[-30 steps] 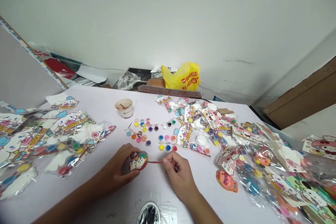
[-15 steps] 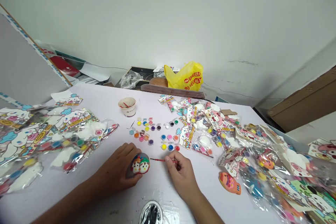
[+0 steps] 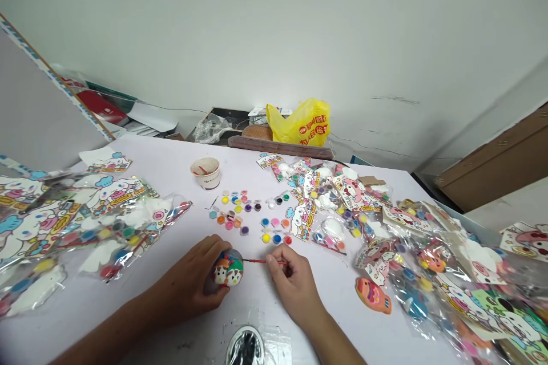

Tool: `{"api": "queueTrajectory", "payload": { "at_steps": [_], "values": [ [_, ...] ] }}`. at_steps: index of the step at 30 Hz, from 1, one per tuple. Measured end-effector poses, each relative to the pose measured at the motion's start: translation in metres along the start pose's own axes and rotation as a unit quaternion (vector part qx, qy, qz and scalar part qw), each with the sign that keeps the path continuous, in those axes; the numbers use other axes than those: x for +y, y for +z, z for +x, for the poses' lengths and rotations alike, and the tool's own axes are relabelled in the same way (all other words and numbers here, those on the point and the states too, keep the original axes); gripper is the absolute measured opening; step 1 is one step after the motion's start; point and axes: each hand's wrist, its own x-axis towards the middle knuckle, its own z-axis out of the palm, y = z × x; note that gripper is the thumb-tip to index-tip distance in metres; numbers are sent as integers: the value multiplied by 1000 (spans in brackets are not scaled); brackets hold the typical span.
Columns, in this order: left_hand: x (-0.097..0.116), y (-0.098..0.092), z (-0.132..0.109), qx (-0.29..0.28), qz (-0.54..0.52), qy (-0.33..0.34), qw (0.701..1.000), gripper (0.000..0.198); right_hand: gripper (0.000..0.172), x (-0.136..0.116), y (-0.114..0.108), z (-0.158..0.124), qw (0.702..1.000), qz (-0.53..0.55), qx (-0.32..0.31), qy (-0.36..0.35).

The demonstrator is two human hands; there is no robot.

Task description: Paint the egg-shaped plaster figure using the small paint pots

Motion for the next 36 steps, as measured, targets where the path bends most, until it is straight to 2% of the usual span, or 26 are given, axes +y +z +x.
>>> {"api": "queueTrajectory", "payload": {
  "at_steps": [4,16,29,33,36],
  "values": [
    [3,-2,1,-26,-4,5,1000,47,44,-1,0,0,1000,-1,0,3],
    [-2,1,-3,-34,-53,-26,998,50,45,-3,1,1,1000,-1,-10,13],
    [13,-5,-4,-71,-88,-40,993,45,39,-4,2,-3,999,6,-28,-14],
    [16,-7,-3,-91,-129,-51,986,40,40,-5,1,-3,999,3,-31,-19],
    [18,-9,-3,-80,-129,-49,987,36,40,-6,1,-3,999,3,-33,-19]
  ]
}}
